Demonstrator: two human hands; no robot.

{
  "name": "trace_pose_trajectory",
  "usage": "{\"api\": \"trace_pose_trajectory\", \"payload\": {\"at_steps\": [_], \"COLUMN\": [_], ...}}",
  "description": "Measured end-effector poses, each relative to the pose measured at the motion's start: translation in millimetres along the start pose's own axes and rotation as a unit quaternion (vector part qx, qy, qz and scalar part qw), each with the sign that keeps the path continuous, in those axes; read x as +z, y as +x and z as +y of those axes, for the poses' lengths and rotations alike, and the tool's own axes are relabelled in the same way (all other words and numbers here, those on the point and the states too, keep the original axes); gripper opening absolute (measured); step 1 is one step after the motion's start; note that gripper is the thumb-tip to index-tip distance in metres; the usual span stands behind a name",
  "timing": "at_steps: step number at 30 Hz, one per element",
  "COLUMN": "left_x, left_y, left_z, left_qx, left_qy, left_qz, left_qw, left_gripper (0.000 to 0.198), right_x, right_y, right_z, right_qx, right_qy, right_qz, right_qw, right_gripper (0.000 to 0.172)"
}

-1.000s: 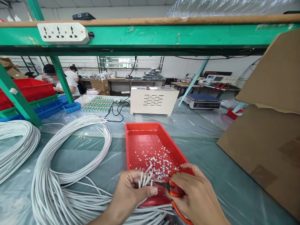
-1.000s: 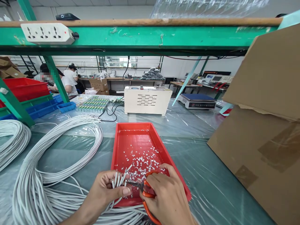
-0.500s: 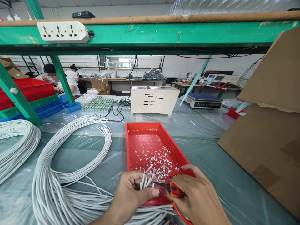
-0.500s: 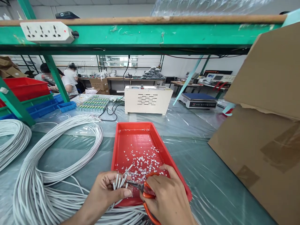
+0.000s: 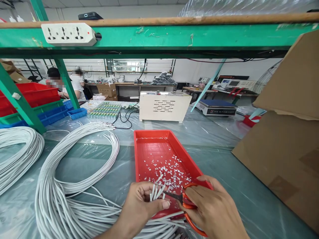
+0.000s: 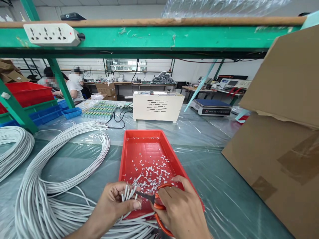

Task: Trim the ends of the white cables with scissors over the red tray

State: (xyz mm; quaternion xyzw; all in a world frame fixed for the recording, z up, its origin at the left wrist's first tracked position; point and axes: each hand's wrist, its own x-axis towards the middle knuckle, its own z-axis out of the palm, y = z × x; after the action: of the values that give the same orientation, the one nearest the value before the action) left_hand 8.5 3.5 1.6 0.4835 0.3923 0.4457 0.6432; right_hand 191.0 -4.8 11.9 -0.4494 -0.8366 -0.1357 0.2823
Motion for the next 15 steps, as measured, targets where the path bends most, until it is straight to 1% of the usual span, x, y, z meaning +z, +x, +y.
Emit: {"api": "trace_pose_trajectory", "payload": {"at_steps": [3,5,7,9,10,12,13,15], "left_x": [0.0,0.2,0.3,0.5,0.6,1.0,1.5,2.6], "left_y": [1.4,1.6,1.2,0.8,0.7,0.4,0.2,-0.5], "left_z": [0.5,1.5,2.5,2.9,2.9,1.8,0.7,-2.8], "left_qx": [0.000,-0.001,-0.004,-0.010,-0.012,-0.014,-0.016,-0.024], "left_qy": [-0.007,-0.012,-0.017,-0.022,-0.026,-0.036,-0.044,-0.058], "left_qz": [0.001,0.005,0.010,0.006,0.002,-0.004,-0.007,-0.019], "left_qw": [1.000,1.000,1.000,1.000,1.000,0.999,0.999,0.998], "left_gripper": [0.020,0.025,0.032,0.039,0.040,0.033,0.029,0.029], "right_x": [-2.5,-0.7,3.9,9.3,11.6,14.4,14.9,15.0], "right_y": [1.9,2.1,1.4,0.7,0.7,2.0,3.2,6.1], "right_z": [0.8,2.1,4.0,5.1,5.0,2.3,-0.1,-6.4], "right_qx": [-0.009,0.007,0.058,0.131,0.164,0.212,0.225,0.245], "right_qy": [0.021,0.045,0.077,0.142,0.192,0.310,0.366,0.453], "right_qz": [0.031,0.044,0.037,0.002,-0.024,-0.071,-0.088,-0.101], "right_qw": [0.999,0.998,0.995,0.981,0.967,0.924,0.899,0.851], "right_gripper": [0.025,0.026,0.029,0.032,0.030,0.025,0.023,0.024]}}
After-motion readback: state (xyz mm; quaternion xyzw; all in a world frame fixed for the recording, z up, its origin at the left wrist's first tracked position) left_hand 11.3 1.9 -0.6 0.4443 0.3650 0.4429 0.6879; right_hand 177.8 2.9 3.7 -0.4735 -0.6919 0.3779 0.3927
